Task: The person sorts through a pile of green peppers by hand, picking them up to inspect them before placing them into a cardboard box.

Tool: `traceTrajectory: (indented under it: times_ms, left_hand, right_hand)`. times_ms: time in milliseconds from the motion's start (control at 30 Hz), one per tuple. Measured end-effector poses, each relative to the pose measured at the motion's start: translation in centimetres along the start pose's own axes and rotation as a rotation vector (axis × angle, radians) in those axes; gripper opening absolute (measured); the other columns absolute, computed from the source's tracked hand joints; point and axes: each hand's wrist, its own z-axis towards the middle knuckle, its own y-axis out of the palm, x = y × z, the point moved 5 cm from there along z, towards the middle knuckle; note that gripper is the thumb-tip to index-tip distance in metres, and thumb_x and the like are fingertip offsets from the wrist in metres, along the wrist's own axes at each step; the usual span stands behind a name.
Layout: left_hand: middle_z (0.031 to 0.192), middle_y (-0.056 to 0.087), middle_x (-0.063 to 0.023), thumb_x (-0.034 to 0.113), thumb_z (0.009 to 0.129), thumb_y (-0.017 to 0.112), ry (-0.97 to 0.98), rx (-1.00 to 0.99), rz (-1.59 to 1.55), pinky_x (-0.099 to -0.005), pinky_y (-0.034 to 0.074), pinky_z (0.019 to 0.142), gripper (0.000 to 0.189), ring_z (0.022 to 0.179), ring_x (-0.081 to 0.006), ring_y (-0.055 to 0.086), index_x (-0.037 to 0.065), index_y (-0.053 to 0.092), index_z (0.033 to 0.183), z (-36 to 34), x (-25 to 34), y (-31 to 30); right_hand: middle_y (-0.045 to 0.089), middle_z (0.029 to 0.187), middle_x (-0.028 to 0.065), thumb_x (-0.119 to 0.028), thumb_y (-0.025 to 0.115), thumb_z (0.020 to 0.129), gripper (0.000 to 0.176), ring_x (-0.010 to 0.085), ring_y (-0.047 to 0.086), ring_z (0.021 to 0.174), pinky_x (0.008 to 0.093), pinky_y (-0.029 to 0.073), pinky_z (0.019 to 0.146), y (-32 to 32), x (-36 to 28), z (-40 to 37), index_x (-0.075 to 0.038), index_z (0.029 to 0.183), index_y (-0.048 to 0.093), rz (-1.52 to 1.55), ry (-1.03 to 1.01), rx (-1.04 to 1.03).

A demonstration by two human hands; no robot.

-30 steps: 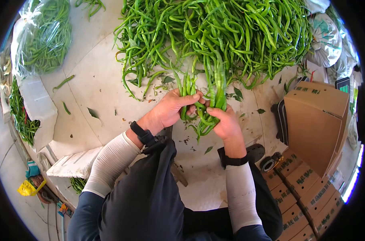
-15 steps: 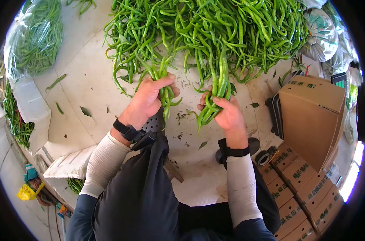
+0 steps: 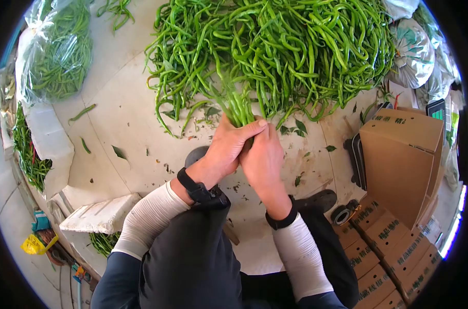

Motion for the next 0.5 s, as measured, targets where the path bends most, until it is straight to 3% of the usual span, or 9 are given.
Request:
traceTrajectory:
  times_ms: [100, 167, 200, 267, 333, 367, 433, 500]
  left_hand:
    - [0.108, 0.067, -0.0095, 0.011, 0.087, 0.075, -0.056, -0.043, -0.031, -0.0332, 0.055, 0.085, 0.039, 0.096, -0.0187, 0.065, 0.001, 0.056, 0.121, -0.1, 0.6, -0.7]
    - [0.101, 0.068, -0.0104, 0.013, 0.089, 0.071, -0.156, -0.056, -0.052, -0.0354, 0.056, 0.084, 0.026, 0.093, -0.0206, 0.067, 0.000, 0.061, 0.110, 0.7, -0.7, -2.5]
    - [0.097, 0.068, -0.0121, 0.015, 0.089, 0.067, -0.112, -0.038, -0.080, -0.0390, 0.056, 0.084, 0.020, 0.091, -0.0254, 0.068, 0.000, 0.064, 0.102, 1.0, -0.9, -3.1]
    - [0.096, 0.068, -0.0124, 0.016, 0.089, 0.067, -0.136, -0.048, -0.134, -0.0407, 0.056, 0.085, 0.022, 0.090, -0.0271, 0.067, 0.000, 0.063, 0.104, 0.9, -1.2, -4.2]
    - [0.091, 0.065, -0.0110, 0.018, 0.087, 0.067, -0.171, -0.065, -0.260, -0.0439, 0.053, 0.087, 0.028, 0.088, -0.0294, 0.064, 0.000, 0.059, 0.107, 0.9, -1.3, -4.7]
    - [0.091, 0.065, -0.0110, 0.018, 0.087, 0.067, -0.169, -0.061, -0.260, -0.0439, 0.053, 0.087, 0.028, 0.088, -0.0294, 0.064, 0.000, 0.059, 0.107, 1.1, -1.2, -5.0]
    - [0.092, 0.062, -0.0081, 0.019, 0.087, 0.067, -0.102, -0.074, -0.289, -0.0425, 0.052, 0.088, 0.030, 0.086, -0.0245, 0.061, 0.001, 0.056, 0.109, 1.2, -0.3, -5.1]
    - [0.096, 0.059, -0.0056, 0.019, 0.086, 0.067, -0.051, -0.059, -0.283, -0.0411, 0.051, 0.088, 0.032, 0.085, -0.0200, 0.059, 0.002, 0.055, 0.111, 1.1, 0.5, -5.1]
  right_hand:
    - [0.060, 0.109, 0.0222, -0.007, 0.069, 0.079, 0.049, 0.0436, 0.060, 0.097, 0.0483, 0.052, 0.081, -0.8, -0.7, -0.8, 0.003, 0.123, 0.052, -0.002, 0.064, -0.108]
    - [0.061, 0.125, 0.0217, -0.009, 0.072, 0.082, 0.059, 0.0389, 0.062, 0.111, 0.0441, 0.052, 0.094, -2.0, -0.8, -1.4, 0.002, 0.136, 0.050, 0.181, -0.137, -0.055]
    - [0.061, 0.125, 0.0217, -0.009, 0.072, 0.082, 0.059, 0.0389, 0.062, 0.111, 0.0441, 0.052, 0.094, -2.8, -0.1, -1.5, 0.002, 0.136, 0.050, 0.182, -0.132, -0.056]
    - [0.063, 0.124, 0.0189, -0.006, 0.072, 0.083, 0.054, 0.0299, 0.064, 0.108, 0.0378, 0.050, 0.095, -3.5, 1.8, -1.7, 0.004, 0.132, 0.053, 0.609, 0.013, -0.304]
    - [0.066, 0.117, 0.0131, -0.004, 0.069, 0.088, 0.041, 0.0200, 0.064, 0.104, 0.0327, 0.051, 0.092, -5.3, 4.0, -2.2, 0.002, 0.127, 0.058, 0.648, 0.013, -0.108]
    - [0.066, 0.117, 0.0131, -0.004, 0.069, 0.088, 0.041, 0.0200, 0.064, 0.104, 0.0327, 0.051, 0.092, -5.8, 4.9, -2.0, 0.002, 0.127, 0.058, 0.650, 0.013, -0.112]
    - [0.068, 0.111, 0.0095, 0.000, 0.064, 0.091, 0.033, 0.0149, 0.064, 0.098, 0.0292, 0.052, 0.088, -7.1, 8.5, -2.2, 0.001, 0.124, 0.059, 0.862, 0.366, 0.129]
    - [0.068, 0.108, 0.0088, 0.000, 0.064, 0.092, 0.032, 0.0133, 0.064, 0.096, 0.0284, 0.052, 0.087, -5.7, 11.0, -2.8, 0.001, 0.123, 0.059, 0.888, 0.385, 0.050]
